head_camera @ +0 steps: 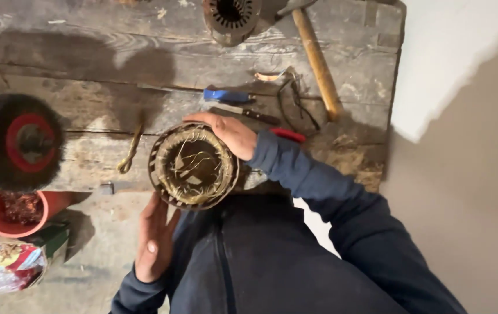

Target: The person uses pliers to pull and cut copper wires from a cylindrical metal component on a workbench. They repeatedly pull out bundles of wire, cut them, and place the pieces on the table.

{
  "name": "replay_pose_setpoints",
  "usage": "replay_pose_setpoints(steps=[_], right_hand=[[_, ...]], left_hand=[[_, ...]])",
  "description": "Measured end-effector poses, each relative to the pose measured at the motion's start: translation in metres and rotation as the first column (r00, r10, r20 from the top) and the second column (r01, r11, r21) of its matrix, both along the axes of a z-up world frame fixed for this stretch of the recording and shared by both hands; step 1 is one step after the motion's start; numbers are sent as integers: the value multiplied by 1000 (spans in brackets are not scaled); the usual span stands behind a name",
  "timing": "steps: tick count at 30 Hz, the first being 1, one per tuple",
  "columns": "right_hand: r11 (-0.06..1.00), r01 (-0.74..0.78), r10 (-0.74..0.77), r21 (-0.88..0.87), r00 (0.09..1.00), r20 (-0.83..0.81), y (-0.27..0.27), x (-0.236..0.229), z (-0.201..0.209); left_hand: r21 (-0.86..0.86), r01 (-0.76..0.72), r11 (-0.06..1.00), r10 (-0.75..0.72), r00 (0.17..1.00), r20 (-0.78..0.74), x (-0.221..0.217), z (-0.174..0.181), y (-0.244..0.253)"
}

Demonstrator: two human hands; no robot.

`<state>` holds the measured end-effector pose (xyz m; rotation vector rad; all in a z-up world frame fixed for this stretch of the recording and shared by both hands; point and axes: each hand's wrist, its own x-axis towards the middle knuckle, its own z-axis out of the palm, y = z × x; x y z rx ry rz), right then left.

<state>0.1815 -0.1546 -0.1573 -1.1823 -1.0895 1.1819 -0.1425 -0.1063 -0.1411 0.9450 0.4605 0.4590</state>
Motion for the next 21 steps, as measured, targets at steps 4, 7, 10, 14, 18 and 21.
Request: replay_pose_setpoints(steps=[4,7,10,14,18,21], right_hand=[[996,77,-81,-52,994,-70,-36,6,29],[924,381,-335,45,746,576,-59,31,30],[870,482,-371,101,507,778,-50,43,7],[932,323,-272,166,319,908,1,66,-29],[952,280,-184,125,192,964,20,71,-48],[946,321,-103,37,192,976,3,66,-41]], left_hand=[[97,-16,995,27,993,-113,-18,-8,12],[325,4,946,85,962,-261,-11,6,25],[638,161,753,139,909,-394,-1,32,45],[857,362,366,130,892,-432,20,60,69],[917,365,161,47,925,-377,36,67,80],[913,395,104,-33,919,-394,47,63,89]])
